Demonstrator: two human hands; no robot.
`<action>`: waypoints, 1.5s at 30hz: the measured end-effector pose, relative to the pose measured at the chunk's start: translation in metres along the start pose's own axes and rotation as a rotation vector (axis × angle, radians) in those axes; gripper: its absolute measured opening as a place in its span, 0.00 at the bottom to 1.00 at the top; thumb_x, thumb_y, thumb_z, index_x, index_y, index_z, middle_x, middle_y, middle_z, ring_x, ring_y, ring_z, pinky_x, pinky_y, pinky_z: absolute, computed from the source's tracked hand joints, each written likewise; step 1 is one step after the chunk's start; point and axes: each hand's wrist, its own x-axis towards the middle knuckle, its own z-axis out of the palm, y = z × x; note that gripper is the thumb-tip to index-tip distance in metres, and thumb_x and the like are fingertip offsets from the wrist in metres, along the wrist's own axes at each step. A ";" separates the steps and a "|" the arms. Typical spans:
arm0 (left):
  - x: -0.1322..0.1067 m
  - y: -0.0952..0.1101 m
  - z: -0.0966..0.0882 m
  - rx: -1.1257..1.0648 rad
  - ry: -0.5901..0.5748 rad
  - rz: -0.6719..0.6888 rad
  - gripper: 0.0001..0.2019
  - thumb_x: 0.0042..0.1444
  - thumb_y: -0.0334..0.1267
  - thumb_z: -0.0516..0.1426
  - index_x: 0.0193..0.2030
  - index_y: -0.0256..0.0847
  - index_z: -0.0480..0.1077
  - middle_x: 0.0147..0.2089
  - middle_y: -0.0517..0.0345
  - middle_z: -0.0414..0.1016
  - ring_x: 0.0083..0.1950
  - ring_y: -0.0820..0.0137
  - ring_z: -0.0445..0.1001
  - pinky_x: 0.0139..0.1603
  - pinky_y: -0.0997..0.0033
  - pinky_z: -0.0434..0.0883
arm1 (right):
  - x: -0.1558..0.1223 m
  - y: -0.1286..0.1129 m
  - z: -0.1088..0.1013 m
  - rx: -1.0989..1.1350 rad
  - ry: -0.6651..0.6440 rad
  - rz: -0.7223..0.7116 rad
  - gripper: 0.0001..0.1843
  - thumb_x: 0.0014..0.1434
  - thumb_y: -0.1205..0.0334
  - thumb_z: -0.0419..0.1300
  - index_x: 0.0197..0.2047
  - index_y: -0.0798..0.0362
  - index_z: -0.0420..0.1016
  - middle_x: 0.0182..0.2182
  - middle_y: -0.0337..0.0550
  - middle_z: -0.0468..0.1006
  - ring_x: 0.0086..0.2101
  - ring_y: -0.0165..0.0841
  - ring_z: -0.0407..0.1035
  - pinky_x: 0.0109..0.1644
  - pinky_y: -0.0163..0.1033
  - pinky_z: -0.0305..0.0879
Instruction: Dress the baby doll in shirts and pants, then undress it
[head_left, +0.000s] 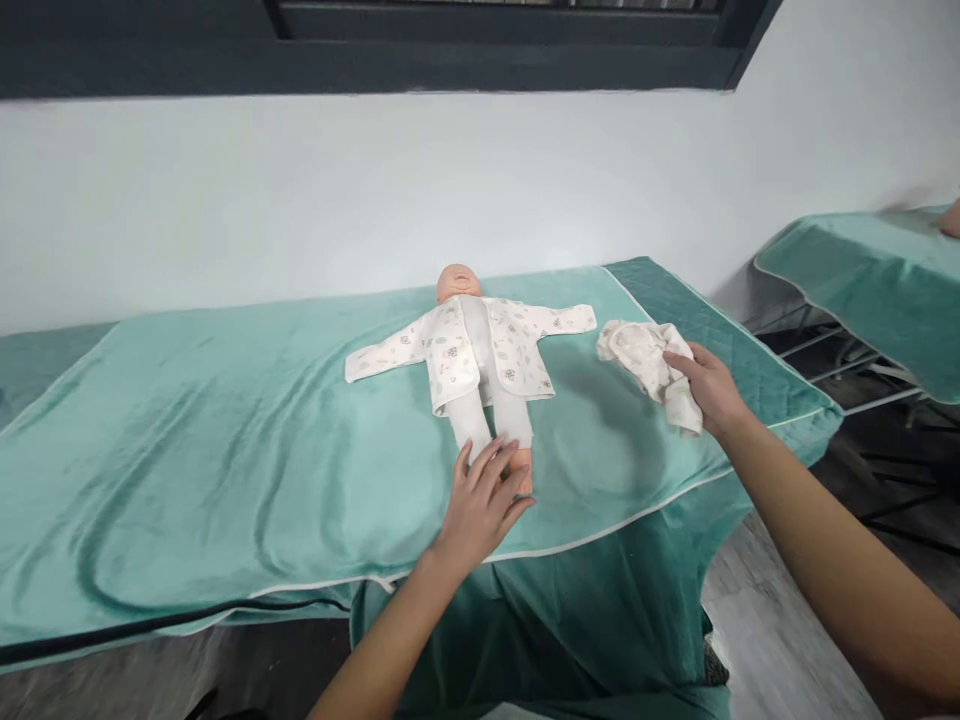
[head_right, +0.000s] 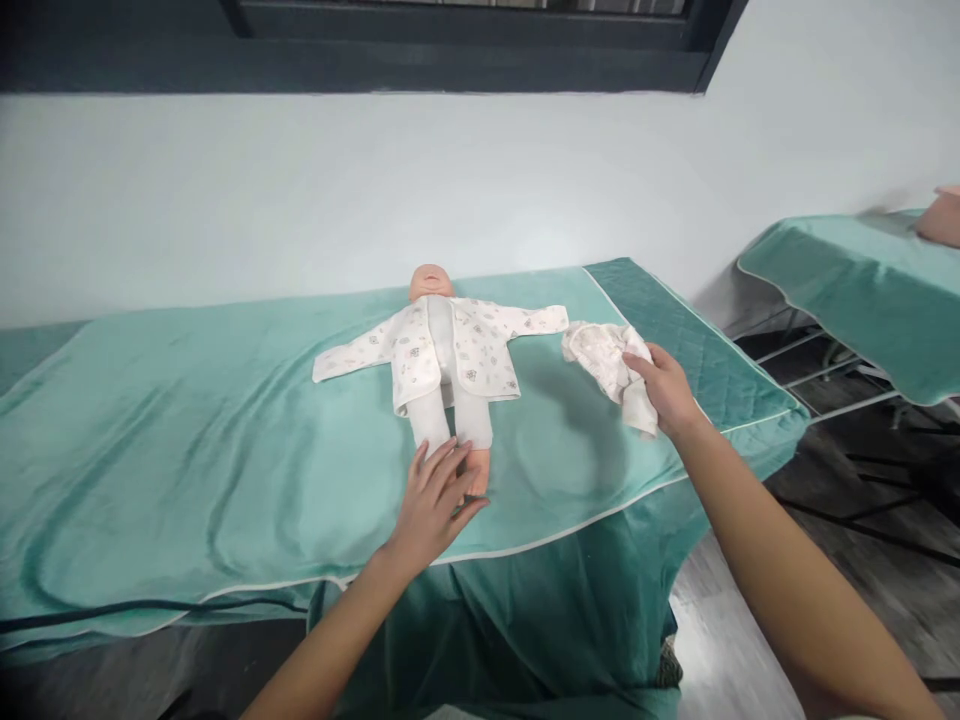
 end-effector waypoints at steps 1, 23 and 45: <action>0.001 -0.001 0.001 0.047 -0.033 0.018 0.17 0.62 0.38 0.60 0.57 0.43 0.69 0.64 0.46 0.73 0.70 0.55 0.65 0.74 0.38 0.52 | 0.000 0.000 0.007 0.045 -0.041 0.038 0.24 0.53 0.45 0.63 0.47 0.50 0.72 0.33 0.43 0.77 0.28 0.36 0.70 0.31 0.41 0.67; 0.020 -0.030 -0.015 -0.204 -0.164 -0.081 0.15 0.65 0.44 0.57 0.56 0.46 0.72 0.63 0.47 0.74 0.69 0.57 0.67 0.75 0.36 0.49 | -0.034 -0.029 0.067 -1.174 -0.379 -0.367 0.16 0.68 0.57 0.49 0.48 0.53 0.75 0.43 0.55 0.81 0.41 0.44 0.73 0.41 0.43 0.60; 0.130 0.020 -0.192 -0.946 0.319 -0.459 0.15 0.54 0.49 0.66 0.35 0.39 0.72 0.32 0.60 0.73 0.39 0.69 0.75 0.39 0.72 0.70 | -0.124 -0.260 0.071 -0.026 -0.923 -0.502 0.23 0.55 0.44 0.69 0.24 0.56 0.73 0.20 0.34 0.64 0.23 0.24 0.60 0.26 0.33 0.52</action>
